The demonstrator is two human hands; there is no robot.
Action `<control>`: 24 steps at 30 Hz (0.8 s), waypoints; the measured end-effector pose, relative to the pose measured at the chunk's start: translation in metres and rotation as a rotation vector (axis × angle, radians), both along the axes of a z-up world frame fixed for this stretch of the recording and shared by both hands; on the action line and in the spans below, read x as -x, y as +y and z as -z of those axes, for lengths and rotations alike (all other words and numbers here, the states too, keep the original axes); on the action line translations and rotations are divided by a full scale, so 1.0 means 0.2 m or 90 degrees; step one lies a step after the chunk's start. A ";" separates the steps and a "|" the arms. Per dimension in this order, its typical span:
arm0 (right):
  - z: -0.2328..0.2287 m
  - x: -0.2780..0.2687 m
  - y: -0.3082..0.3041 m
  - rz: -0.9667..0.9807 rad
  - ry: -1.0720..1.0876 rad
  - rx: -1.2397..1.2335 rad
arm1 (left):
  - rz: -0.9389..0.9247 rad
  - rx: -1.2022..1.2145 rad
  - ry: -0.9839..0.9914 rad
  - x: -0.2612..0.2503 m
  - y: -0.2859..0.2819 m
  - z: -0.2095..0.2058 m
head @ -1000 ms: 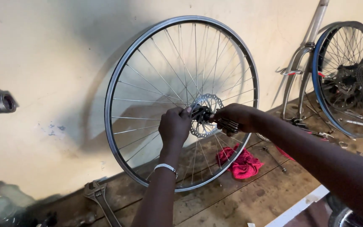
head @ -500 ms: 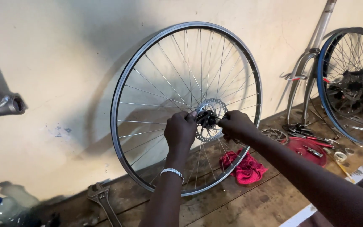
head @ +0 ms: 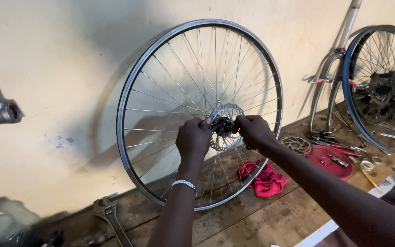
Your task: The person uses a wrench to tighten the axle nuts on a bicycle wheel hub. They then use a red cloth to wipe the hub area and continue adjusting the nuts with the wrench.
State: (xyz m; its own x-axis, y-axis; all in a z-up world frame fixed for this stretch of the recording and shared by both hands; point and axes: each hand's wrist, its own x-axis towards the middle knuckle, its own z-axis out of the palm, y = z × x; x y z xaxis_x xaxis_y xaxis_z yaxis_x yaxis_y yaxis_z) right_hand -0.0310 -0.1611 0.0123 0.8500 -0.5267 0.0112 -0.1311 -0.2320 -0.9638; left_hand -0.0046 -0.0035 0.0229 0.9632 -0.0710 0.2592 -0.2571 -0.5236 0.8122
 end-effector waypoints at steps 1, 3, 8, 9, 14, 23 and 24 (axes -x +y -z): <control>0.02 -0.02 -0.01 -0.001 -0.001 0.000 | -0.001 0.000 -0.001 0.00 0.00 0.00; 0.06 -0.05 -0.02 0.008 -0.009 -0.018 | 0.000 -0.004 0.000 0.00 0.00 0.00; 0.10 -0.11 -0.04 0.009 -0.018 -0.007 | 0.001 -0.008 0.002 -0.01 0.00 0.01; 0.12 -0.12 -0.04 0.011 -0.014 0.011 | 0.008 -0.011 0.004 -0.02 0.00 0.01; 0.05 -0.07 0.04 0.007 0.035 0.111 | 0.015 -0.007 -0.005 -0.02 0.00 0.03; -0.12 -0.06 0.16 -0.095 0.149 0.160 | 0.031 -0.001 -0.033 -0.05 0.01 0.04; -0.15 -0.04 0.17 -0.140 0.176 0.190 | 0.035 -0.006 -0.035 -0.05 0.02 0.04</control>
State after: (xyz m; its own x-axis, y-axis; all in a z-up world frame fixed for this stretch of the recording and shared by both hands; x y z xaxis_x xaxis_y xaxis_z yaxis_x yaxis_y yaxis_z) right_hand -0.0230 -0.1262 0.0426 0.9336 -0.3414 -0.1085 -0.2909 -0.5456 -0.7859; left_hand 0.0052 -0.0001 0.0144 0.9419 -0.1262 0.3113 -0.3304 -0.5147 0.7911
